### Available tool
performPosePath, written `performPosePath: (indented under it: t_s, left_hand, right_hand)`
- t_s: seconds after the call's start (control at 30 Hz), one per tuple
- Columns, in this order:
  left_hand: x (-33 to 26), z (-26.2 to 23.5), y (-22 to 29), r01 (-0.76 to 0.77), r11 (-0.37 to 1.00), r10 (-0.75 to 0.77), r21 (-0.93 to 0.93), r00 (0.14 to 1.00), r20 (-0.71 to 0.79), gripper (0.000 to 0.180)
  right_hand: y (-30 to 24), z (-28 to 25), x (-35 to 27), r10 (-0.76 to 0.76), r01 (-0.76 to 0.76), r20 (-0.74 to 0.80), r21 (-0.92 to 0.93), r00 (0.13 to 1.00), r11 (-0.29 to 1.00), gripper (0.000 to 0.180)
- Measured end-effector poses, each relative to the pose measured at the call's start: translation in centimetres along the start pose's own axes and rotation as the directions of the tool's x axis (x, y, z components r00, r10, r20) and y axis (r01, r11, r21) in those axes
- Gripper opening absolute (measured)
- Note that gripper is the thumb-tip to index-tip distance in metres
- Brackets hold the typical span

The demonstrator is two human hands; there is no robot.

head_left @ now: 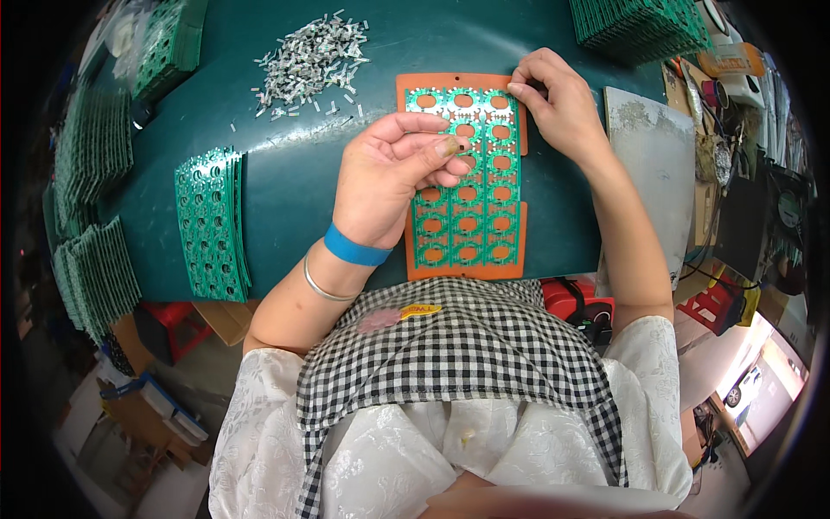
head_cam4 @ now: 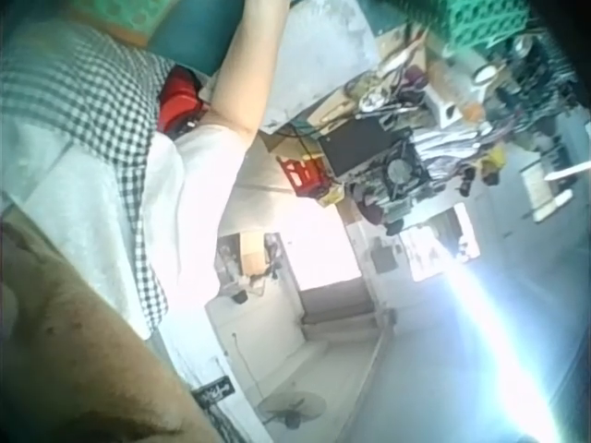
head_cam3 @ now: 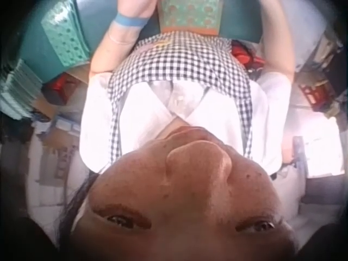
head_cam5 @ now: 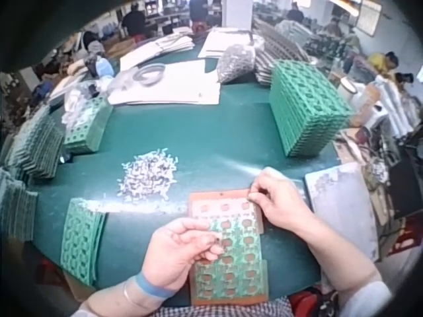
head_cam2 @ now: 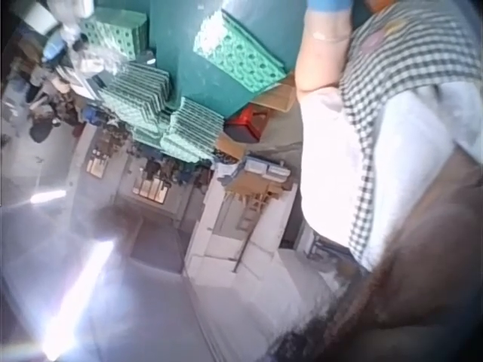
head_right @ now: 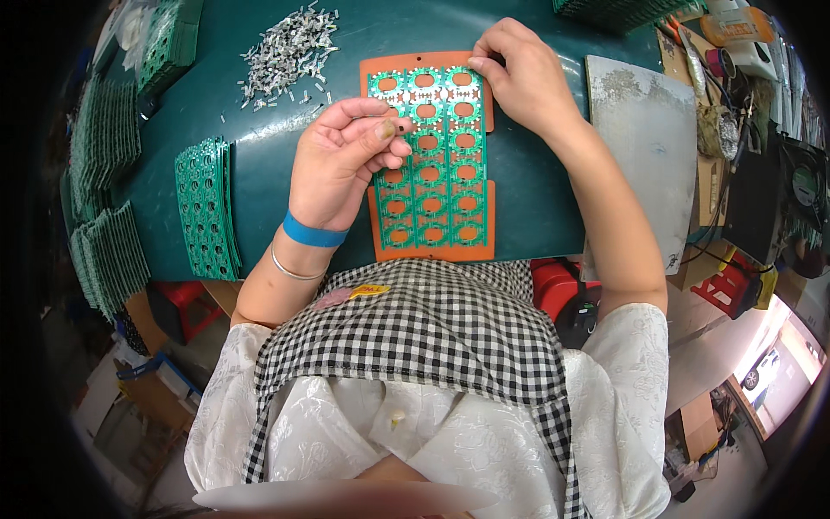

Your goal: The person places a circuit board into an orange jig, inserts small metal components into the board slots by hand, and covers the assembly with a metal plate.

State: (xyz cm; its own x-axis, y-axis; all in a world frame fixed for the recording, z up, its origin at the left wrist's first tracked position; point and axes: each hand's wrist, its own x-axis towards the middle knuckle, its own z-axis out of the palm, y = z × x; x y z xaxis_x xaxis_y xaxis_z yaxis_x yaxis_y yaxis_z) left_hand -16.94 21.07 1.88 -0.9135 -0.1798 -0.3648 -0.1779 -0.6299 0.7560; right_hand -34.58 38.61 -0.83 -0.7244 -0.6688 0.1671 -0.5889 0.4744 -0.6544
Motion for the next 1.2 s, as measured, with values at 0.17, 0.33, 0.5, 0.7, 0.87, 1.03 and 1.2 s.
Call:
performPosePath:
  t_s: [0.17,0.33,0.5,0.7,0.87,1.03,1.2]
  left_hand:
    - [0.1,0.0,-0.1,0.003,1.0,-0.003,0.015,1.0,0.021,0.021]
    - [0.1,0.0,-0.3,0.014,0.999,-0.015,0.035,0.999,0.028,0.02]
    - [0.0,0.2,-0.4,-0.003,0.999,0.001,0.052,1.0,0.025,0.021]
    - [0.0,0.5,-0.2,0.007,0.998,-0.009,0.054,0.999,0.035,0.02]
    - [0.0,0.3,-0.4,-0.022,0.999,0.02,0.023,0.998,0.054,0.019]
    - [0.1,0.2,-0.7,-0.039,0.999,0.041,-0.026,0.998,0.05,0.018]
    - [-0.2,0.7,-0.7,-0.014,1.0,0.014,0.004,0.998,0.053,0.017]
  right_hand:
    - [0.1,-0.3,-0.1,-0.088,0.088,0.006,-0.042,0.996,0.995,0.011]
    - [0.1,-0.1,-0.2,-0.093,0.092,-0.017,-0.045,0.996,0.995,0.01]
    - [-0.3,-0.2,0.0,-0.162,0.16,-0.029,-0.057,0.986,0.986,0.008]
    - [-0.6,0.4,0.1,-0.309,0.309,0.035,-0.225,0.95,0.924,0.01]
    - [-1.0,-0.4,-0.2,-0.309,0.302,-0.007,-0.19,0.951,0.934,0.015]
    - [-5.3,-1.4,-1.6,-0.35,0.354,-0.065,0.072,0.935,0.932,0.022]
    - [-6.8,-1.1,-3.3,-0.453,0.459,-0.092,0.063,0.887,0.886,0.024]
